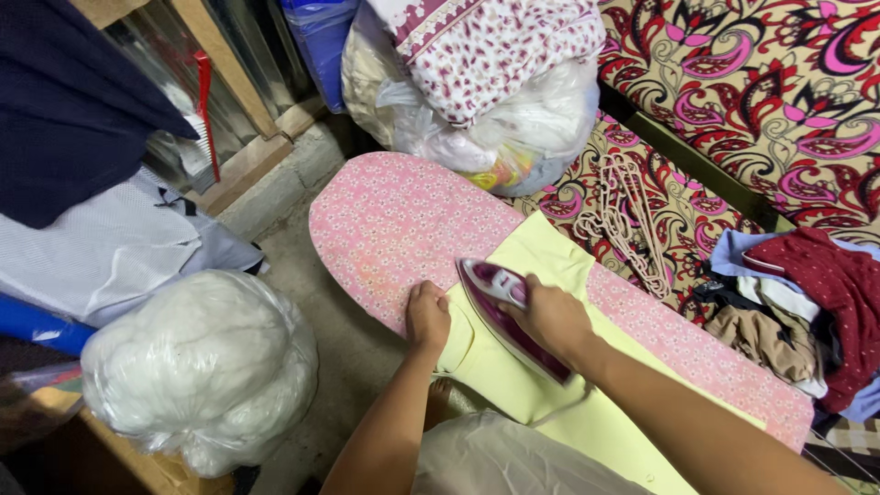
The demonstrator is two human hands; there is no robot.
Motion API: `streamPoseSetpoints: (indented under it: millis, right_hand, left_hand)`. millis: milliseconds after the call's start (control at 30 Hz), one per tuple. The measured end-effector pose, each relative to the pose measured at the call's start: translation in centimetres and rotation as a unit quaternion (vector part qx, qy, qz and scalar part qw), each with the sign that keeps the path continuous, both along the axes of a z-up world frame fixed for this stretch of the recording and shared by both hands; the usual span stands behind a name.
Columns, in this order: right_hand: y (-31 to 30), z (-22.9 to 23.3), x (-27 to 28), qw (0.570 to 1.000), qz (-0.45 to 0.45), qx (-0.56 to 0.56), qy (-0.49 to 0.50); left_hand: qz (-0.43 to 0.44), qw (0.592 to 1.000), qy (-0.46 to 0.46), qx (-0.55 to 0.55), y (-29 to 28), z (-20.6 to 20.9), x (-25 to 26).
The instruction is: The person irons a light yellow t-shirt on a pink floral ironing board. They repeatedly move the iron across the fabric, reposition the shirt, and smooth it with their hands.
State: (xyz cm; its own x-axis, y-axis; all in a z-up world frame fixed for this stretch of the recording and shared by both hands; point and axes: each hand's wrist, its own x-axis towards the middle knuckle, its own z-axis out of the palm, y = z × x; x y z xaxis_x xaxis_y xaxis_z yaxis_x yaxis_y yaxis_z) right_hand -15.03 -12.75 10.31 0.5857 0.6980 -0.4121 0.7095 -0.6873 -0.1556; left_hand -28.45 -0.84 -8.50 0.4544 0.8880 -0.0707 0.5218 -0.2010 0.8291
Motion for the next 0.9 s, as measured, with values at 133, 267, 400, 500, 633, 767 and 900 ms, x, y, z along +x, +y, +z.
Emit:
streamPoseSetpoints:
  millis: [133,267,400,500,633,767,900]
  right_hand:
    - [-6.7,0.9,0.3,0.998,-0.036,-0.052,-0.001]
    - [-9.0,1.4,0.6,0.996,-0.053,-0.069,0.007]
    - [-6.4,1.1,0.8,0.997,-0.053,-0.054,0.012]
    - [-2.8,1.1,1.1,0.998,-0.047,-0.034,0.017]
    - [1.6,0.9,1.4,1.000,-0.024,0.015,0.010]
    - [2.9,0.8,1.1,0.999,-0.020,0.036,0.015]
    - [-0.6,0.7,0.9,1.000,-0.016,0.018,0.016]
  left_hand:
    - [-0.001,1.000,-0.001,-0.005,0.0,-0.7,0.1]
    - [-0.011,1.000,0.004,0.019,0.1,-1.0,0.3]
    - [-0.012,1.000,-0.005,0.025,0.2,-0.9,0.6]
    - [-0.015,0.999,-0.014,0.036,0.4,-0.5,0.7]
    - [-0.019,0.999,-0.019,0.022,0.1,-0.4,0.9]
    - [-0.024,0.999,-0.011,0.028,0.3,-0.6,0.4]
    - [-0.025,0.999,-0.015,0.024,0.8,-1.2,0.4]
